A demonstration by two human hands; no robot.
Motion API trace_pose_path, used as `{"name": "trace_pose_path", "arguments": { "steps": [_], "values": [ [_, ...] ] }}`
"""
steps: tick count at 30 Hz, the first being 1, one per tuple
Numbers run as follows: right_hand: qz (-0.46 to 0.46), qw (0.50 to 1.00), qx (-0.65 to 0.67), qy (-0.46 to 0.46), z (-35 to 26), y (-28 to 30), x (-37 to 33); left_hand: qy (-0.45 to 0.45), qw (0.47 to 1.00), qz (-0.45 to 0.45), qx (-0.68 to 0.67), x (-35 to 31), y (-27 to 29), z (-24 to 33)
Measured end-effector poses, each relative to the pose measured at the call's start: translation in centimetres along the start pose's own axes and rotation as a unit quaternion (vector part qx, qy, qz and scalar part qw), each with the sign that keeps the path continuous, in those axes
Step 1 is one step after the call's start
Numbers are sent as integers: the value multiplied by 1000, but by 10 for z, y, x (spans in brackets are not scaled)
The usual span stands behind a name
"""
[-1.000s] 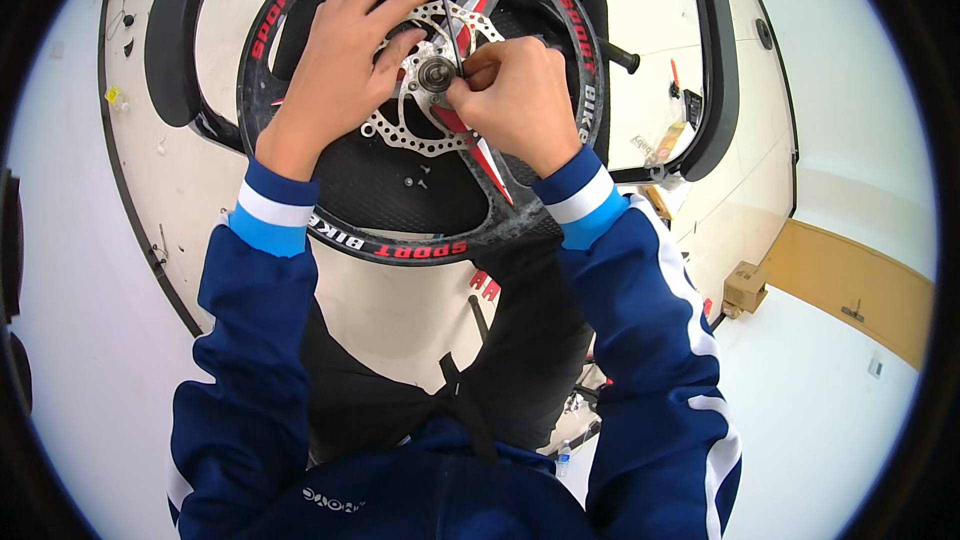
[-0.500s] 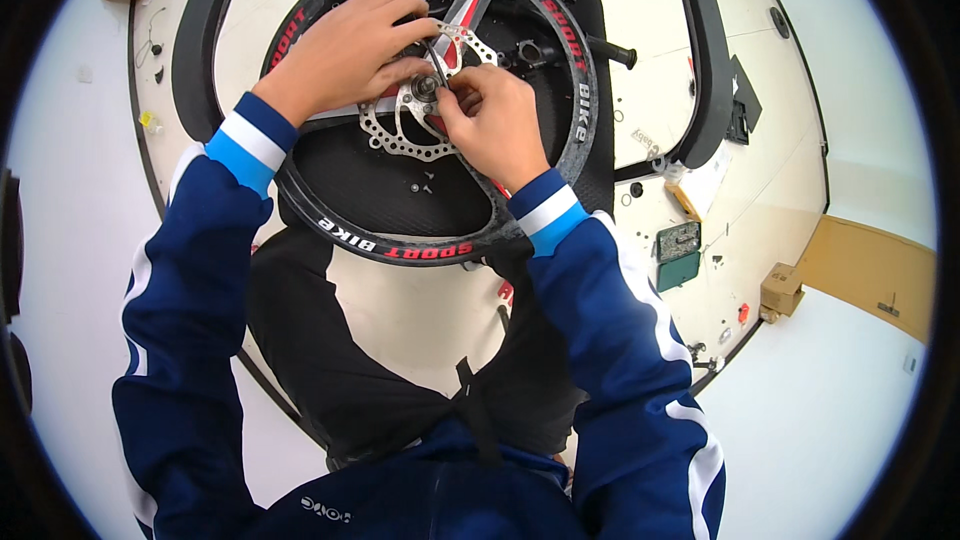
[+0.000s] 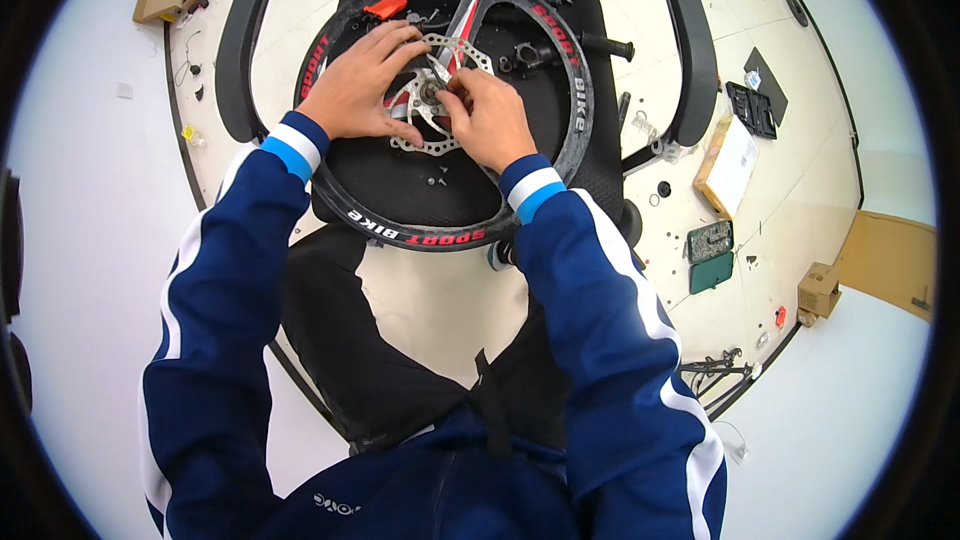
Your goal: The person assembles a bicycle wheel by attaching a disc brake rotor to the hub using an Allen key. They insert and tighten multiple bolts around the rotor, then flip the wheel to continue tightening from the opposite side.
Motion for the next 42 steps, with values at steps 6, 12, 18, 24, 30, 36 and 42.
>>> {"name": "trace_pose_path", "arguments": {
  "steps": [6, 12, 18, 24, 30, 36, 42],
  "values": [
    [-12, 999, -28, 34, -5, 0, -1, 40, 999, -7, 1, -3, -1, 0],
    [0, 995, -66, 76, -11, -3, -3, 48, 998, 30, 15, -5, -4, -1],
    [12, 994, -50, 98, -14, -4, -3, 82, 990, 111, 23, -10, -18, 9],
    [1, 996, -44, 83, -6, -5, -4, 60, 988, 142, -1, -8, -21, 11],
    [-5, 996, -43, 82, -8, -7, -2, 98, 976, 191, 26, -25, -21, 6],
    [-10, 997, -33, 67, -7, -4, -1, 129, 973, 187, 34, -27, -19, 8],
    [8, 997, -31, 65, -1, -5, 1, 122, 966, 226, 46, -31, -10, 20]
  ]
}}
Point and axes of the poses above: each hand's wrist, its own x-axis towards the middle knuckle, its own y-axis out of the back of the hand, z = x × y, the point moved 8 cm from there along x, towards the middle knuckle, and after that the axes turned 4 degrees about -x, right-handed, at the moved point
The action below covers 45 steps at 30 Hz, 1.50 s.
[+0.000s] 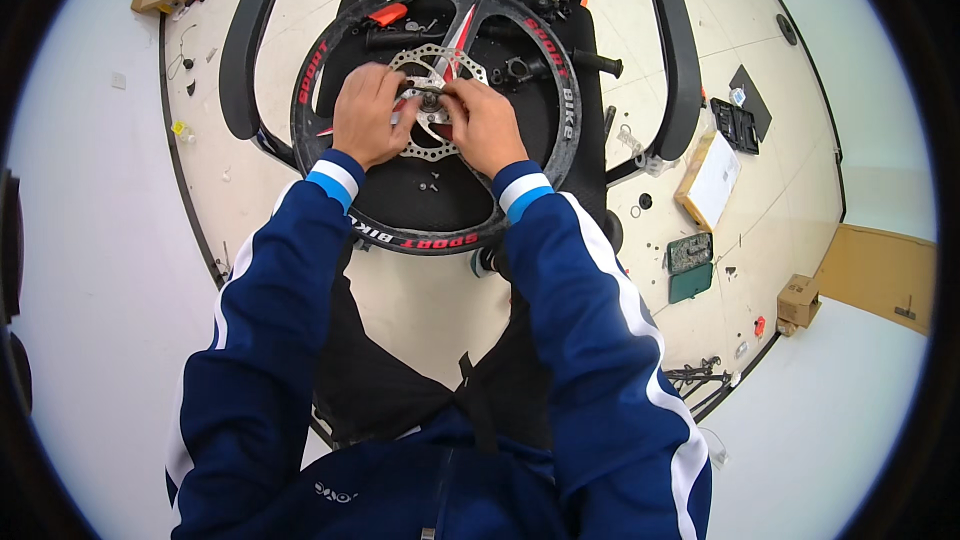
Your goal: The person assembles a bicycle wheel by attaching a disc brake rotor to the hub using an Allen key. They insert and tighten multiple bolts around the rotor, then flip the wheel to continue tightening from the opposite side.
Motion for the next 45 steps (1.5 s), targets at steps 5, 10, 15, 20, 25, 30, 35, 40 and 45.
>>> {"name": "trace_pose_path", "arguments": {
  "steps": [5, 10, 15, 20, 25, 30, 35, 40, 45],
  "values": [
    [9, 1000, 15, -22, 4, 0, 4, 18, 999, 17, 26, -31, 9, -5],
    [-35, 990, 85, -103, 13, 8, 9, 34, 999, 14, 13, -13, 29, -3],
    [-64, 994, 23, -86, -12, 27, 4, -34, 999, -5, -19, 28, 41, -2],
    [-71, 995, -50, -39, -18, 22, -5, -178, 979, -97, -8, 60, 14, 9],
    [-18, 997, -39, -60, -13, 21, -6, -161, 980, -113, -7, 76, -10, 2],
    [-19, 994, -65, -83, -18, 17, -3, -54, 980, -152, -119, 77, -35, -8],
    [-5, 990, -116, -74, -20, 14, 3, -7, 970, -129, -205, 78, -53, -15],
    [-2, 984, -160, -74, -22, 6, 9, 11, 965, -175, -195, 75, -62, -29],
    [-29, 989, -131, -69, -23, 4, 13, 12, 972, -150, -183, 50, -25, -52]
  ]
}}
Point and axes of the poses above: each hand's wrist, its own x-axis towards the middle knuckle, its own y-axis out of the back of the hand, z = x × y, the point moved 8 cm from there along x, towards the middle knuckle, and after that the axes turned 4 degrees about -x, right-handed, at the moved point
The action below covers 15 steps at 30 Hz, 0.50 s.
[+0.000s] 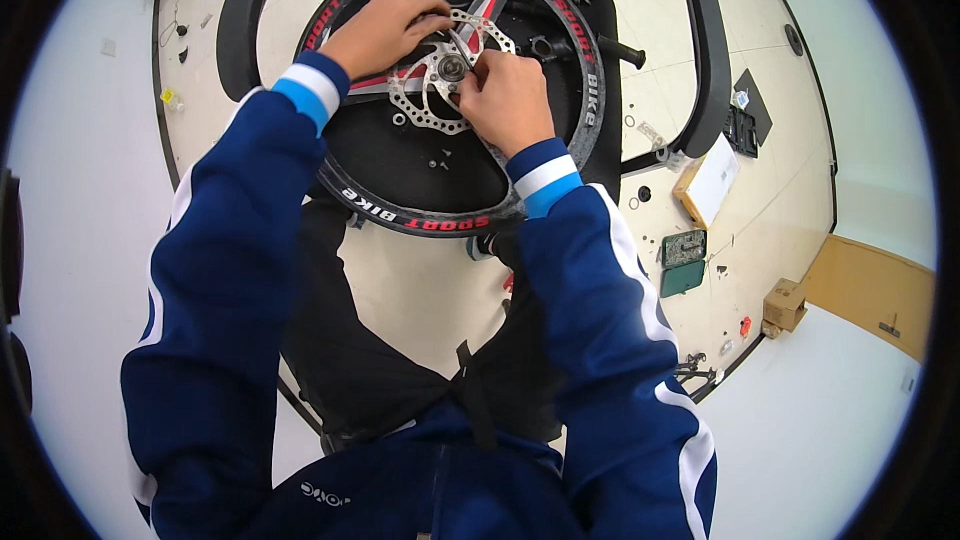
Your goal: The person assembles a bicycle wheel by attaching a disc brake rotor to the hub using an Allen key. They insert and tighten multiple bolts around the rotor, then flip the wheel to continue tightening from the opposite side.
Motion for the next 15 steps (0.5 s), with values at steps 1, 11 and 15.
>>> {"name": "trace_pose_path", "arguments": {
  "steps": [1, 11, 15],
  "values": [
    [-3, 1000, 8, 7, 5, -1, -1, -6, 1000, 5, 3, -8, 4, 1],
    [-33, 998, 18, 54, 1, 1, 0, 47, 989, 134, 30, -45, 17, 16],
    [29, 997, 77, 13, 7, 16, -5, -24, 991, 127, 42, -18, 29, 23]
  ]
}}
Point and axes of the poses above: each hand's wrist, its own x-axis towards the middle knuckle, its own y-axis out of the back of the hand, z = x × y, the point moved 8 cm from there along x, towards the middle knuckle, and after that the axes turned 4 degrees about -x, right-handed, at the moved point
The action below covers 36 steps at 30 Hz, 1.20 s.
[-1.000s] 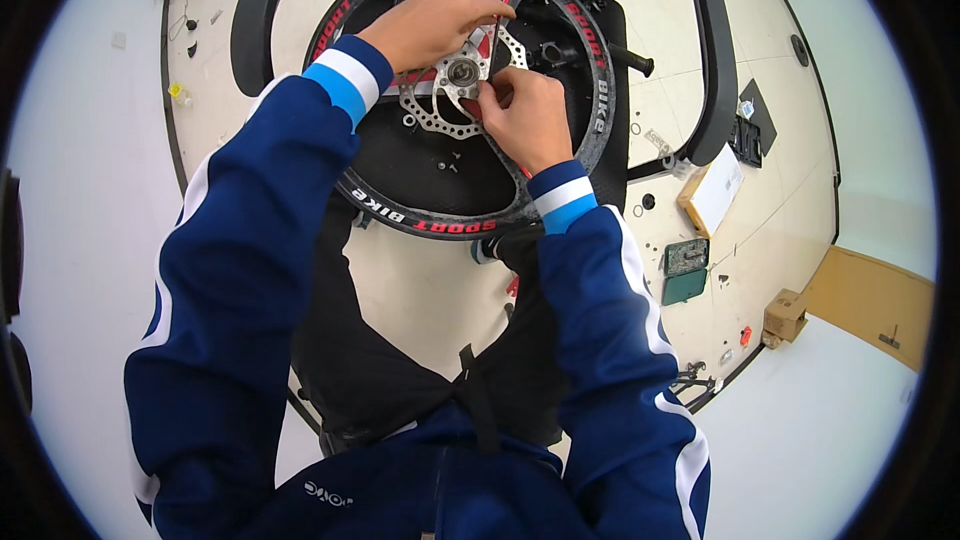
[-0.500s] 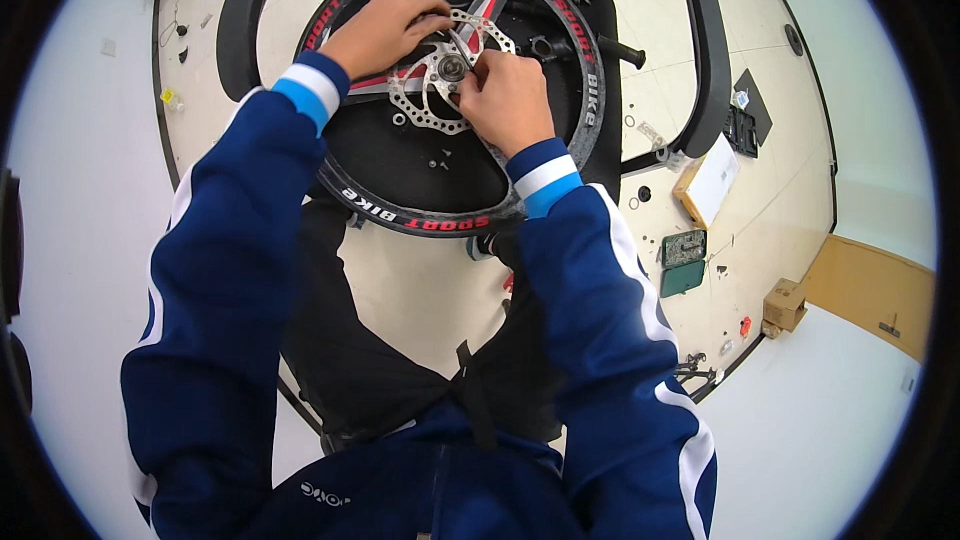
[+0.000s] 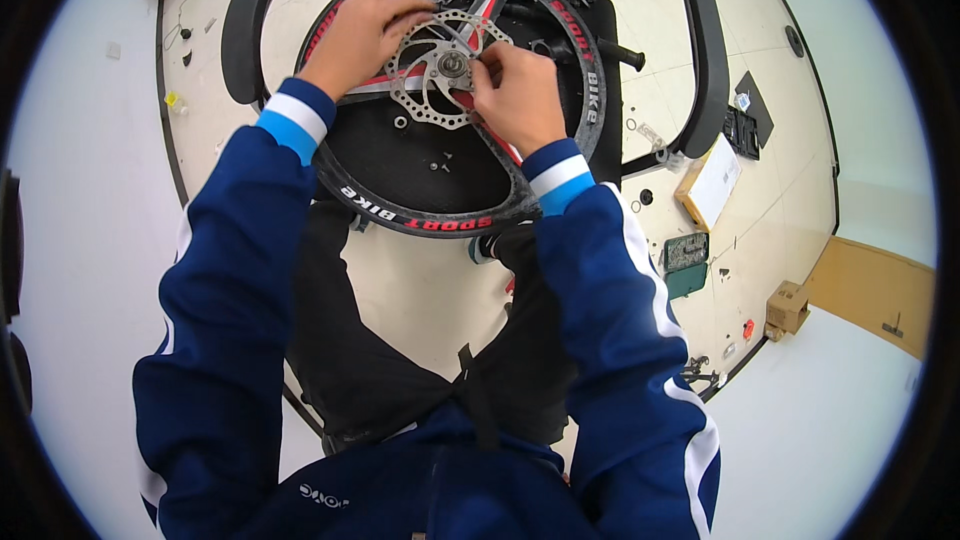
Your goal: The person assembles a bicycle wheel by attaching a disc brake rotor to the hub using an Allen key. They insert and tighten multiple bolts around the rotor, then flip the wheel to continue tightening from the opposite side.
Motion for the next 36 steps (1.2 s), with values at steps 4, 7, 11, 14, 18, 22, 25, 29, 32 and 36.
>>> {"name": "trace_pose_path", "arguments": {
  "steps": [4, 7, 11, 14, 18, 22, 25, 29, 32, 36],
  "values": [
    [-11, 998, 56, -25, 2, 2, -17, -68, 994, -80, 18, 22, -6, 22],
    [-13, 996, 77, -33, 1, -14, -26, -120, 981, -135, 69, 25, -14, 26],
    [33, 996, 58, -56, -6, -17, -28, -121, 974, -171, 89, 34, -29, 29],
    [71, 991, 61, -97, -2, -19, -32, -96, 983, -152, 38, 38, -41, 24],
    [96, 968, 140, -186, 23, -17, -36, 96, 988, -117, 30, 31, -26, -25],
    [65, 951, 201, -224, 34, -22, -41, 249, 957, -149, -10, -19, -21, -56],
    [75, 951, 218, -208, 36, -26, -41, 365, 921, -122, -58, -37, -26, -61],
    [42, 957, 211, -197, 46, -22, -27, 404, 908, -104, -47, -39, -26, -57],
    [-7, 958, 211, -193, 34, -20, -17, 451, 886, -96, -56, -47, -20, -61],
    [0, 958, 231, -169, 45, -14, -5, 501, 856, -46, -121, -50, -21, -63]
  ]
}}
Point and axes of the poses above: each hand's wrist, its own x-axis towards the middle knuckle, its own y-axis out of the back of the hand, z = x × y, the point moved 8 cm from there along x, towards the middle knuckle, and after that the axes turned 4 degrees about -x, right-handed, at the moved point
